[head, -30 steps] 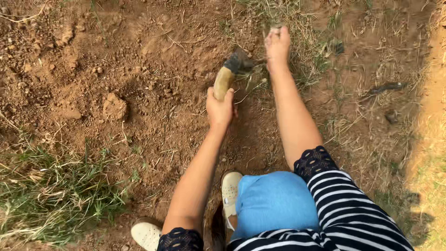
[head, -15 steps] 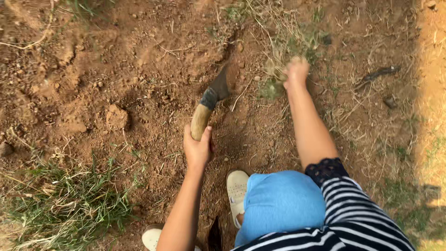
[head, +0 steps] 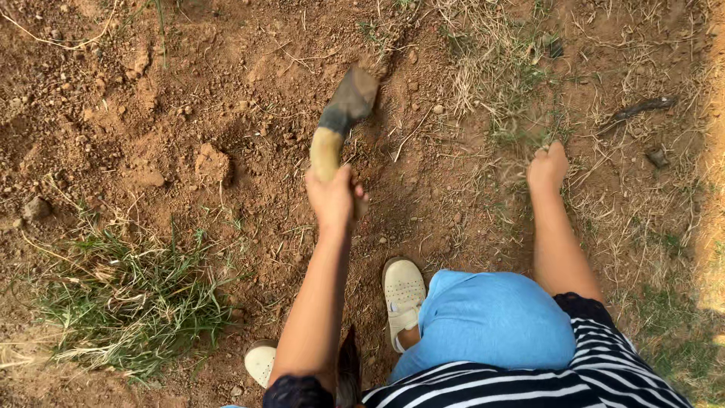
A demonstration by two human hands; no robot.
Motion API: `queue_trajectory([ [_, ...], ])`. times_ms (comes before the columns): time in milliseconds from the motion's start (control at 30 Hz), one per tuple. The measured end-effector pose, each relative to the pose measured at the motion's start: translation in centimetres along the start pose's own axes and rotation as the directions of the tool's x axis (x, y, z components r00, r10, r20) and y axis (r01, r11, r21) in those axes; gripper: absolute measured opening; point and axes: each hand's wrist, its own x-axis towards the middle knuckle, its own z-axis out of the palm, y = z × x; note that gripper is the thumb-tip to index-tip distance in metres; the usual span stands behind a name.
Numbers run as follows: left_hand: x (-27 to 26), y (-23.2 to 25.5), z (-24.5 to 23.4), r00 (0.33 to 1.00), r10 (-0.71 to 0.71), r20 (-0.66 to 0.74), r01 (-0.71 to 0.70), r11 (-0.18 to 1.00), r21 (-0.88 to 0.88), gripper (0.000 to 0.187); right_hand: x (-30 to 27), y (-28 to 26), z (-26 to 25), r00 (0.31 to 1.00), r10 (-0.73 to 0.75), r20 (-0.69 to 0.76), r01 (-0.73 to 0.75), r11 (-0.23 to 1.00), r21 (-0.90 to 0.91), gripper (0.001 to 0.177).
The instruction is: The person pulls grass and weeds from the soil by hand and using a hand tool, clearing a patch of dirt.
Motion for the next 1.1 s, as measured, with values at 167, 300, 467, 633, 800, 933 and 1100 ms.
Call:
queue_trajectory([
  [167,1.9,0.2,5.3,0.999,-0.036,0.008,0.036,0.997,-0.072,0.038,1.6,-12.4,-4.5,0.868,-0.473,-0.151,0.485,0.873,0.051,0.024],
  [300,-3.8,0.9,1.2,0.991,0.048,0.126,-0.034,0.993,-0.112,0.034,2.2,-23.0,-5.9,0.748,-0.662,-0.04,0.661,0.738,0.133,0.035],
  [467,1.3,0.5,3.0,0.995,0.073,0.068,-0.08,0.991,0.109,0.021,5.5,-32.3,-1.5,0.559,-0.824,-0.093,0.815,0.526,0.241,0.064],
  [633,8.0,-0.6,6.3,0.999,-0.028,-0.026,0.026,0.995,-0.095,0.032,6.8,-38.7,2.7,0.653,-0.758,-0.009,0.742,0.637,0.208,0.065],
  [800,8.7,-3.0,2.8,0.972,0.226,0.056,-0.233,0.939,0.254,0.037,6.4,-38.0,4.7,0.762,-0.644,0.062,0.644,0.764,0.031,0.023],
  [933,6.8,-4.7,0.1,0.767,0.509,0.391,-0.606,0.373,0.703,0.048,8.8,-32.6,5.1,0.886,-0.434,0.164,0.402,0.895,0.193,0.005],
  [1100,2.8,3.3,-6.1,0.998,0.05,-0.044,-0.015,0.807,0.59,0.044,11.9,-17.7,1.6,0.964,-0.266,0.027,0.258,0.952,0.167,0.027],
])
